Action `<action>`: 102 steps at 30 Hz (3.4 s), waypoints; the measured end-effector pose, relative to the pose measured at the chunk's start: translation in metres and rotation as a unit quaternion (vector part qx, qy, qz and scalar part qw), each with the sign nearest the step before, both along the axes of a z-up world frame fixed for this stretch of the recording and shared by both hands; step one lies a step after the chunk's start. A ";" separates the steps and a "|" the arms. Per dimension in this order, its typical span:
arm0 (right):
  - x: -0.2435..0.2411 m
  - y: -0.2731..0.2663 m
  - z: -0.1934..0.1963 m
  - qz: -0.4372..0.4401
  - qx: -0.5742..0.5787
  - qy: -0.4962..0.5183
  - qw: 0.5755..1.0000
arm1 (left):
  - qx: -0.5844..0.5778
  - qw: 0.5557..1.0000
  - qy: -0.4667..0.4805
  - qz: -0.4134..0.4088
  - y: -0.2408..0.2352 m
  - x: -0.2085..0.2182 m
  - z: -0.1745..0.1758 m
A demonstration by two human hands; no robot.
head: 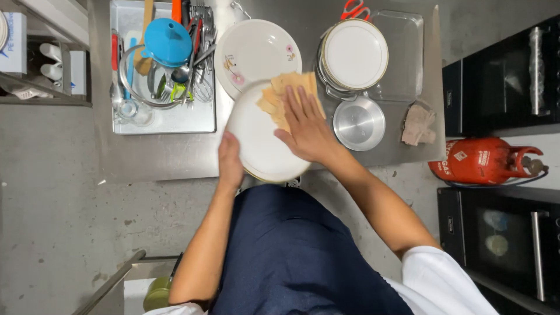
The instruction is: The person wipes several white plates with a cloth on a stainless steel countertop. They handle the plates one by one, turning them over to dry both sides, and then place them into a metal storage rack.
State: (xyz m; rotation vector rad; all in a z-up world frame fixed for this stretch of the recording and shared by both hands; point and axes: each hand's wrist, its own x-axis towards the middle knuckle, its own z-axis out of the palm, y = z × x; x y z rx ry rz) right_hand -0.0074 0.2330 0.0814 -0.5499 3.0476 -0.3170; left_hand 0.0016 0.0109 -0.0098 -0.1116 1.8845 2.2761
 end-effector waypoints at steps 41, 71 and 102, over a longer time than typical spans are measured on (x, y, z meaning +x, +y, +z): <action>-0.032 -0.005 -0.096 -0.397 -0.619 -0.045 0.676 | 0.361 0.927 -0.103 0.026 0.013 0.035 0.035; 0.033 0.015 -0.080 -0.321 -0.525 0.083 0.784 | 0.308 0.861 -0.394 -0.090 -0.028 0.021 -0.001; 0.170 0.147 -0.182 -0.429 -0.796 -0.173 0.391 | 0.319 0.900 -0.293 0.055 -0.127 0.045 -0.093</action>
